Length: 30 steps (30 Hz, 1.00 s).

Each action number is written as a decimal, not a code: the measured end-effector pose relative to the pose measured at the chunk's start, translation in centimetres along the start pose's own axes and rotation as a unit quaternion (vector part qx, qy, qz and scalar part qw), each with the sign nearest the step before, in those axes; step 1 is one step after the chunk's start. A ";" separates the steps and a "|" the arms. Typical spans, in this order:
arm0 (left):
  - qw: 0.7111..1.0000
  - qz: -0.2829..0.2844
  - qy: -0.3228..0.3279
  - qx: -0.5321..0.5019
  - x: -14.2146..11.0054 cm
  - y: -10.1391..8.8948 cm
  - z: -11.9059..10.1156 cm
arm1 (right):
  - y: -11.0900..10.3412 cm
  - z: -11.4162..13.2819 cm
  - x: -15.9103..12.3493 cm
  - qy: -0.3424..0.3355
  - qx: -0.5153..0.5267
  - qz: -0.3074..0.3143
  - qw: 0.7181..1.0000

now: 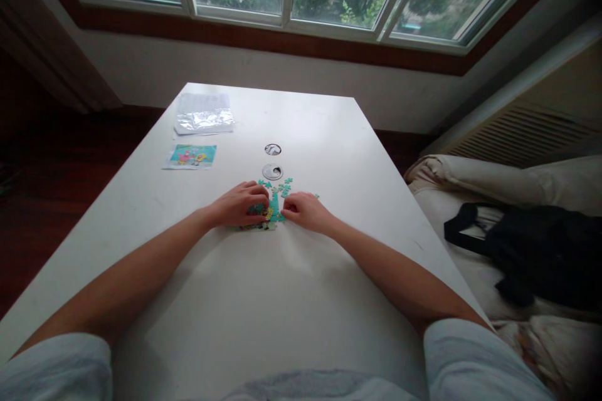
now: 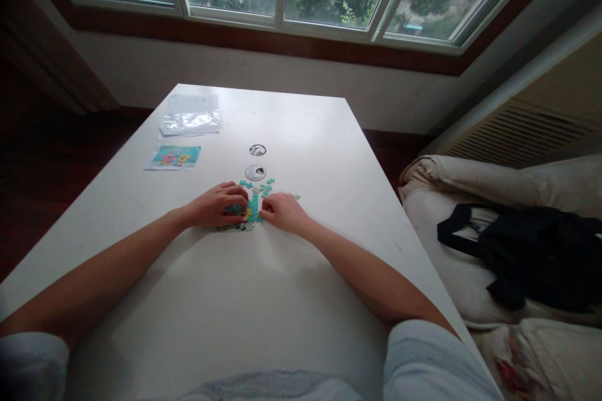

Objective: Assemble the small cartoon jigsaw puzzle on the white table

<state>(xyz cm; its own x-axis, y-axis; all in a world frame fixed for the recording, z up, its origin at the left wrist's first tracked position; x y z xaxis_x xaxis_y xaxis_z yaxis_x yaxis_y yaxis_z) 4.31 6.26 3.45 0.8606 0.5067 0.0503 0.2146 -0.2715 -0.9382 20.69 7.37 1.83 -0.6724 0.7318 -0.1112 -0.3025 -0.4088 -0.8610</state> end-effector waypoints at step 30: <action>0.999 -0.040 -0.036 0.002 -0.3 -0.5 1.3 | -3.5 -6.0 0.2 0.044 0.017 -0.160 0.986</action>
<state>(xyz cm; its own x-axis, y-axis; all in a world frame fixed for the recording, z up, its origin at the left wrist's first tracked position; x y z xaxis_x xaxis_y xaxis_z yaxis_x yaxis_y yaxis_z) 3.34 7.27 3.46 0.8055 0.5841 0.1002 0.2787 -0.2241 -0.9339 25.66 12.19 1.82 -0.4777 0.8704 0.1191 -0.5136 -0.1666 -0.8417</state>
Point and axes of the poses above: each hand's wrist, its own x-axis towards the middle knuckle, its own y-axis out of the palm, z = x × y, the point moved 7 cm from there along x, towards the middle knuckle, and after that the axes turned 11 degrees about z, right-handed, at the moved point
